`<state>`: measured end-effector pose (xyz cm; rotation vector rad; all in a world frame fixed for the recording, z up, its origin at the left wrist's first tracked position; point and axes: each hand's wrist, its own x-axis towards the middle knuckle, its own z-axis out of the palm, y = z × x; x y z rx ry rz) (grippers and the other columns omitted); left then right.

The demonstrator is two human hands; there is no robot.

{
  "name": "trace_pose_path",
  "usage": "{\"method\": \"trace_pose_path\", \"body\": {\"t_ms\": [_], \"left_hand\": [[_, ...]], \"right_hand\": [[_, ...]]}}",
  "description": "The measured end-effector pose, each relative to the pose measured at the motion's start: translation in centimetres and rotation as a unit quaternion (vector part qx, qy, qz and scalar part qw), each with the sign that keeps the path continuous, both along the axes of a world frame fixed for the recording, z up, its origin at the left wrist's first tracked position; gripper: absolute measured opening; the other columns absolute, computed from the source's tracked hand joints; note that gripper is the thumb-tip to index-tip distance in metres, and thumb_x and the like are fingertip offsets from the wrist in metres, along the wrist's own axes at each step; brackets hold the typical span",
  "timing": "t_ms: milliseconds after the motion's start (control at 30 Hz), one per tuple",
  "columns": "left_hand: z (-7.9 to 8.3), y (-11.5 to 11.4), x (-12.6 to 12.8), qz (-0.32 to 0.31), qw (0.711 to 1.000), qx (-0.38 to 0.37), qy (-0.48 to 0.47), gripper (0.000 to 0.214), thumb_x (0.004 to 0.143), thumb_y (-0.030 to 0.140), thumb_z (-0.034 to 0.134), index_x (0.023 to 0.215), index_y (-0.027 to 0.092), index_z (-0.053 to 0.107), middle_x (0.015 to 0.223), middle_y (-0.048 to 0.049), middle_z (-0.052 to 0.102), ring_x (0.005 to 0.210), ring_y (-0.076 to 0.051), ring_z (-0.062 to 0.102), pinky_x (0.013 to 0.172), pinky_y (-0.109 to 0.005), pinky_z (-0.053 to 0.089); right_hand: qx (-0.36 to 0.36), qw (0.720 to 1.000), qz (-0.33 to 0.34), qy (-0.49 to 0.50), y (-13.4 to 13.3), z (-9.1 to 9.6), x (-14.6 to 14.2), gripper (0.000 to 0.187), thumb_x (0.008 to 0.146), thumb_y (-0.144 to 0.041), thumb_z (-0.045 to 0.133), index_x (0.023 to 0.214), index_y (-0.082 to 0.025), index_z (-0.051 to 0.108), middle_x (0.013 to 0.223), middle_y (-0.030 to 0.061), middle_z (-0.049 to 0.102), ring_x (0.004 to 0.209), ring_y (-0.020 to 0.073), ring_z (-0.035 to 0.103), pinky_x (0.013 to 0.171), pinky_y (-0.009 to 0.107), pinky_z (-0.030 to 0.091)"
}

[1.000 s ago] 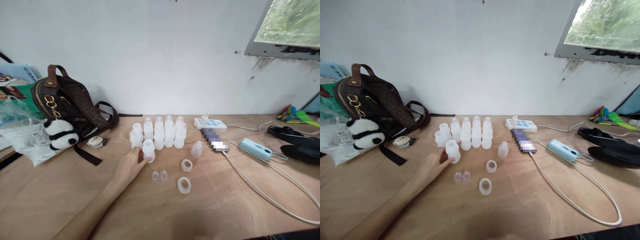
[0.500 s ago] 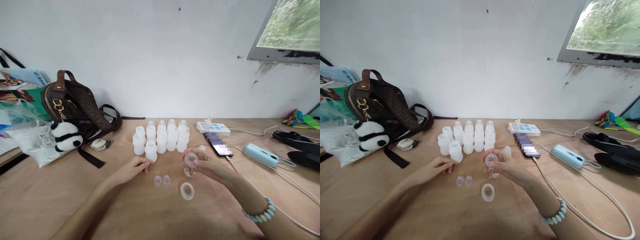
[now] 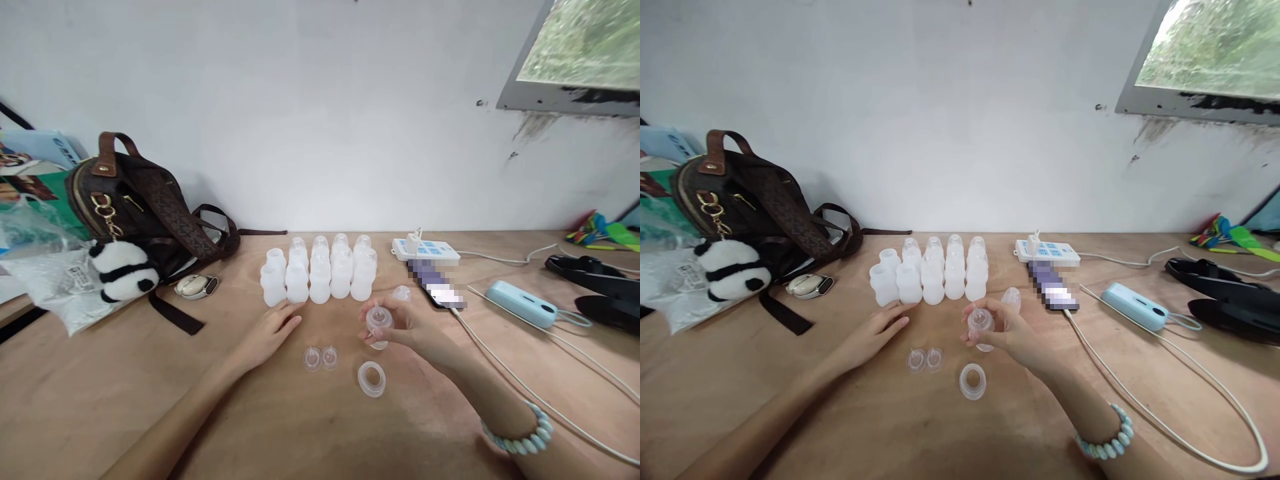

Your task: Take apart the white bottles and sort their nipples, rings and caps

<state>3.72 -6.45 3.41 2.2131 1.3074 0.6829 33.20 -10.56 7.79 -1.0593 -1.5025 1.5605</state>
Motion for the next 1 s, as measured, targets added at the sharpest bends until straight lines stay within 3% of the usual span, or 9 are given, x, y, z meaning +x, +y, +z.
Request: {"method": "trace_pose_path", "body": {"t_ms": [100,200,267,367,500,733,867,1000], "left_hand": [[0.2,-0.2,0.5,0.014,1.000,-0.002,-0.013,0.039,0.097,0.036,0.042,0.122,0.015,0.064,0.125,-0.0125,0.067,0.113,-0.028,0.062,0.099,-0.041,0.046],[1.0,-1.0,1.2,0.044,0.998,0.013,-0.036,0.036,0.097,0.036,0.041,0.114,0.015,0.065,0.097,-0.0080,0.071,0.080,-0.023,0.064,0.076,-0.035,0.049],[1.5,-1.8,1.8,0.047,0.996,0.048,-0.056,0.034,0.098,0.037,0.041,0.111,0.016,0.065,0.077,-0.0027,0.065,0.065,-0.019,0.056,0.064,-0.030,0.044],[2.0,-3.2,2.7,0.013,0.991,0.107,-0.081,0.026,0.097,0.034,0.046,0.106,0.017,0.065,0.072,-0.0001,0.058,0.065,-0.017,0.052,0.065,-0.028,0.041],[2.2,-4.8,3.8,-0.054,0.984,0.137,-0.100,0.017,0.096,0.028,0.052,0.106,0.019,0.063,0.084,-0.0024,0.062,0.078,-0.019,0.057,0.074,-0.030,0.041],[2.1,-6.1,5.0,-0.085,0.980,0.046,-0.176,0.018,0.098,0.027,0.050,0.101,0.020,0.065,0.088,-0.0034,0.062,0.079,-0.018,0.054,0.076,-0.031,0.040],[2.3,-6.2,5.6,-0.094,0.963,-0.026,-0.253,0.024,0.097,0.033,0.052,0.090,0.018,0.070,0.082,-0.0034,0.059,0.076,-0.017,0.052,0.072,-0.029,0.039],[2.3,-6.2,6.2,-0.105,0.932,-0.114,-0.328,0.035,0.094,0.042,0.058,0.076,0.015,0.071,0.076,-0.0030,0.059,0.073,-0.017,0.053,0.069,-0.027,0.039]], "right_hand": [[0.065,0.997,-0.041,-0.030,-0.2,-0.8,-0.6,0.035,0.079,-0.047,0.074,0.100,-0.021,0.062,0.097,0.0048,0.068,0.089,0.0209,0.064,0.080,0.035,0.049],[0.127,0.988,-0.056,-0.060,-0.2,-1.2,-1.0,0.036,0.085,-0.054,0.064,0.093,-0.020,0.066,0.091,0.0052,0.065,0.086,0.0206,0.060,0.075,0.033,0.046],[0.150,0.985,-0.061,-0.066,-0.3,-1.2,-1.1,0.038,0.081,-0.056,0.067,0.091,-0.019,0.069,0.086,0.0037,0.061,0.078,0.0182,0.055,0.068,0.030,0.043],[0.127,0.990,-0.062,-0.027,-0.6,-1.0,-1.4,0.041,0.075,-0.054,0.074,0.095,-0.019,0.070,0.080,0.0009,0.056,0.072,0.0156,0.051,0.061,0.027,0.039],[0.082,0.993,-0.076,0.044,-1.0,-1.3,-2.1,0.041,0.072,-0.045,0.080,0.104,-0.022,0.067,0.086,0.0010,0.061,0.081,0.0167,0.055,0.068,0.027,0.044],[0.179,0.975,-0.072,0.112,-1.8,-2.5,-3.7,0.028,0.074,-0.029,0.082,0.090,-0.025,0.059,0.102,0.0009,0.066,0.091,0.0160,0.065,0.078,0.028,0.053],[0.284,0.954,-0.085,0.039,-2.5,-3.2,-4.0,0.022,0.077,-0.025,0.080,0.087,-0.025,0.060,0.106,0.0033,0.066,0.095,0.0184,0.066,0.079,0.030,0.054],[0.416,0.902,-0.095,-0.057,-3.0,-3.7,-3.8,0.015,0.083,-0.020,0.075,0.089,-0.025,0.061,0.114,0.0056,0.065,0.100,0.0210,0.066,0.085,0.035,0.054]]}}
